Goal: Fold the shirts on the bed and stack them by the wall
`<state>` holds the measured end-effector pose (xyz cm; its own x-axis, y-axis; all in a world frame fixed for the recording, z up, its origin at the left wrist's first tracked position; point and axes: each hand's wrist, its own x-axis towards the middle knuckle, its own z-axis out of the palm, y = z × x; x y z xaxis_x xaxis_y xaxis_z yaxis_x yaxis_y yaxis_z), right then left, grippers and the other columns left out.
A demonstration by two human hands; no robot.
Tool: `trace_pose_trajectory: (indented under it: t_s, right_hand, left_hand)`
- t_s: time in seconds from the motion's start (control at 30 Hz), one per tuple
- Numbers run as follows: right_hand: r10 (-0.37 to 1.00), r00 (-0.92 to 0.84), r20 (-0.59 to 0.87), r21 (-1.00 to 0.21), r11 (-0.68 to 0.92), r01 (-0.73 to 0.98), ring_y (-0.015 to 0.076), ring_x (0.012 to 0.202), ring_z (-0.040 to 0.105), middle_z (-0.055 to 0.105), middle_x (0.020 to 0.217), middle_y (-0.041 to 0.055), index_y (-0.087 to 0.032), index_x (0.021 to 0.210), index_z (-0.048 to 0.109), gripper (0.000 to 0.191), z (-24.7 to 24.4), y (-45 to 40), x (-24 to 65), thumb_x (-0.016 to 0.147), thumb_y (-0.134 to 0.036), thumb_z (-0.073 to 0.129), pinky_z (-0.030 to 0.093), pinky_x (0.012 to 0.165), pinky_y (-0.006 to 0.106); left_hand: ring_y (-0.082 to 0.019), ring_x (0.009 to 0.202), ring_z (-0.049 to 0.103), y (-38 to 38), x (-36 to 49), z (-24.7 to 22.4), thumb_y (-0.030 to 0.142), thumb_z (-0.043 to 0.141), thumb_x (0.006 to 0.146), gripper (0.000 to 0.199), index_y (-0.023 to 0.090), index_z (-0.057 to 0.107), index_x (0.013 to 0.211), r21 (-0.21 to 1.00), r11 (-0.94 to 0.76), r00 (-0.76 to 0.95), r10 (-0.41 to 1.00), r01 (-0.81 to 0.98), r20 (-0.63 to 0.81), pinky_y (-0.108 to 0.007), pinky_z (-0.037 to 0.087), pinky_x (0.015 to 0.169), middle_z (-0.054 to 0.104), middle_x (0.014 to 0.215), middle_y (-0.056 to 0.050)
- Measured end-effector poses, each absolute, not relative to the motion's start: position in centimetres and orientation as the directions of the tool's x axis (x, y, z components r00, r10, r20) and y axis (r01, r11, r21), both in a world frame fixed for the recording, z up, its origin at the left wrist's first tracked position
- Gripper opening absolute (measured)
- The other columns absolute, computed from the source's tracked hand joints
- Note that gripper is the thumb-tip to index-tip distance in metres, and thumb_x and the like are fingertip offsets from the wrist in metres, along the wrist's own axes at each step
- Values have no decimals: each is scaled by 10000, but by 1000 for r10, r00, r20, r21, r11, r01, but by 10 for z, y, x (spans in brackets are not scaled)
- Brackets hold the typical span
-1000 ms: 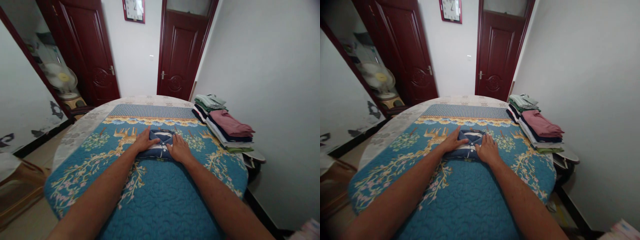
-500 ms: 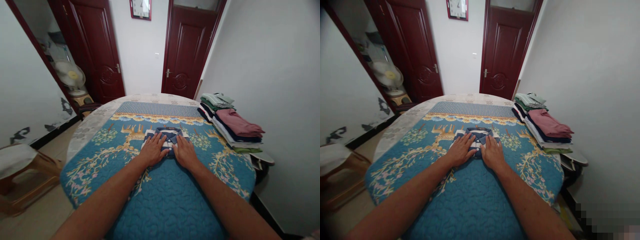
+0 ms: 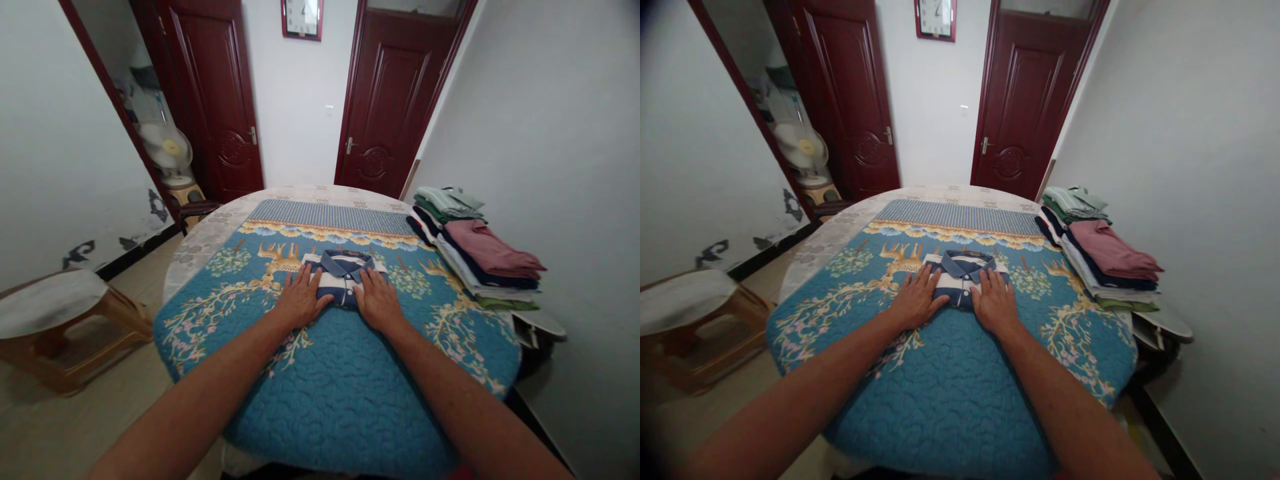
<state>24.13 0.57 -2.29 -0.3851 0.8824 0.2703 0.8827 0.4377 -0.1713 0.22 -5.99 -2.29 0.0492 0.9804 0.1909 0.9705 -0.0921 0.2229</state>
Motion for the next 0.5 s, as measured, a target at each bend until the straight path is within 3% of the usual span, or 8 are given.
trace_pose_trajectory:
  t_s: [0.13, 0.23, 0.37, 0.5]
  right_hand:
    - [888, -375, 267, -169, 426, 889, 359, 1598, 364, 422, 1726, 191, -145, 1649, 481, 628, -21, 4, 240, 1120, -470, 387, 303, 1274, 555]
    - [890, -362, 278, -180, 419, 890, 355, 1601, 358, 426, 1726, 186, -147, 1650, 480, 627, -21, 3, 240, 1119, -469, 400, 287, 1284, 553]
    - [889, -362, 282, -197, 423, 885, 338, 1602, 359, 441, 1719, 179, -155, 1648, 483, 617, -21, 4, 242, 1122, -462, 387, 277, 1290, 547]
    - [893, -339, 296, -198, 405, 893, 354, 1596, 361, 422, 1728, 186, -141, 1638, 494, 632, -21, 2, 242, 1126, -488, 363, 260, 1289, 590]
  left_hand:
    - [-427, 1678, 197, -66, 1, -22, 640, 428, 1070, 825, 123, 354, 1709, 205, -54, -9, 956, 977, 293, -666, 161, 1334, 284, 1785, -242]
    - [-360, 1703, 129, -70, 9, -16, 535, 440, 1092, 739, 154, 344, 1719, 128, -239, 169, 899, 963, 403, -607, 77, 1372, 284, 1803, -170]
    - [-303, 1704, 149, -75, 28, -13, 558, 452, 1092, 748, 233, 288, 1745, 84, -504, 455, 830, 860, 321, -543, 89, 1384, 299, 1809, -92]
    - [-304, 1701, 165, -79, 36, -15, 626, 450, 1080, 828, 226, 212, 1765, 134, -494, 453, 856, 859, 249, -537, 121, 1376, 248, 1823, -104]
